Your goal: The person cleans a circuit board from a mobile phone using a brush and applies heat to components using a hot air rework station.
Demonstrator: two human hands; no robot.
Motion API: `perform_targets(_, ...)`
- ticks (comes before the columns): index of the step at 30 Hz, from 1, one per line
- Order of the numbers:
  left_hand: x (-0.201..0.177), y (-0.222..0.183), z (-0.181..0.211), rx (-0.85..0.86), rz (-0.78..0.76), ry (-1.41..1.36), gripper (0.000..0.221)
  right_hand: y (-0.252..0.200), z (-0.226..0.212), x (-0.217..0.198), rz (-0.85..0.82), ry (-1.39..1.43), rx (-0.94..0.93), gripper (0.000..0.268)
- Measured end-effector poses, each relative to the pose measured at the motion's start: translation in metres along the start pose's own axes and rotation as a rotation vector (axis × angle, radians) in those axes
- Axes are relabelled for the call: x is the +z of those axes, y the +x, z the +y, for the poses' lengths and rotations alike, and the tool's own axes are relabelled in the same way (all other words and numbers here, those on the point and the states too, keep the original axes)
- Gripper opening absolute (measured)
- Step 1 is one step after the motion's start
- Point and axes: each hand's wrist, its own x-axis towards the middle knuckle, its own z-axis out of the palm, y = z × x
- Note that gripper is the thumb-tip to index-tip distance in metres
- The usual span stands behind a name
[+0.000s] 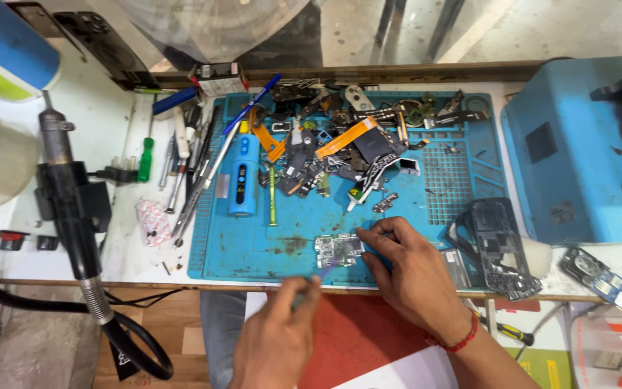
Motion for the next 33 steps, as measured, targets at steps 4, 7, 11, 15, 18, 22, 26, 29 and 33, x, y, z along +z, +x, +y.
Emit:
perform_targets(4, 0.000, -0.001, 0.001, 0.142, 0.060, 0.047, 0.046, 0.000, 0.002, -0.001, 0.009, -0.010, -0.002, 0.031)
perform_targets(7, 0.000, -0.004, -0.006, 0.021, 0.001, 0.035, 0.047, -0.002, 0.002, -0.001, 0.014, -0.003, -0.031, 0.031)
perform_targets(11, 0.006, 0.000, -0.008, 0.070, -0.015, 0.080, 0.047, -0.001, 0.002, 0.000, 0.017, 0.014, -0.020, 0.033)
perform_targets(15, 0.009, -0.001, -0.011, 0.065, -0.024, 0.063, 0.049, -0.001, 0.002, 0.000, 0.009, 0.013, -0.013, 0.031)
perform_targets(18, 0.010, -0.003, -0.010, 0.136, -0.037, 0.057, 0.047, -0.002, 0.003, -0.002, 0.011, -0.002, -0.009, 0.031)
perform_targets(22, 0.006, 0.003, -0.019, 0.074, 0.088, -0.015, 0.046, -0.001, 0.003, 0.000, 0.017, 0.004, -0.021, 0.031)
perform_targets(26, 0.005, -0.004, -0.013, 0.096, -0.008, -0.042, 0.053, -0.002, 0.003, 0.000, 0.012, -0.005, -0.008, 0.031)
perform_targets(29, 0.002, 0.003, -0.017, 0.054, 0.063, -0.048, 0.041, -0.002, 0.002, 0.000, 0.023, 0.000, -0.012, 0.033)
perform_targets(33, -0.001, 0.008, -0.013, -0.031, 0.015, 0.006, 0.045, -0.001, 0.001, -0.001, 0.006, -0.011, -0.012, 0.032)
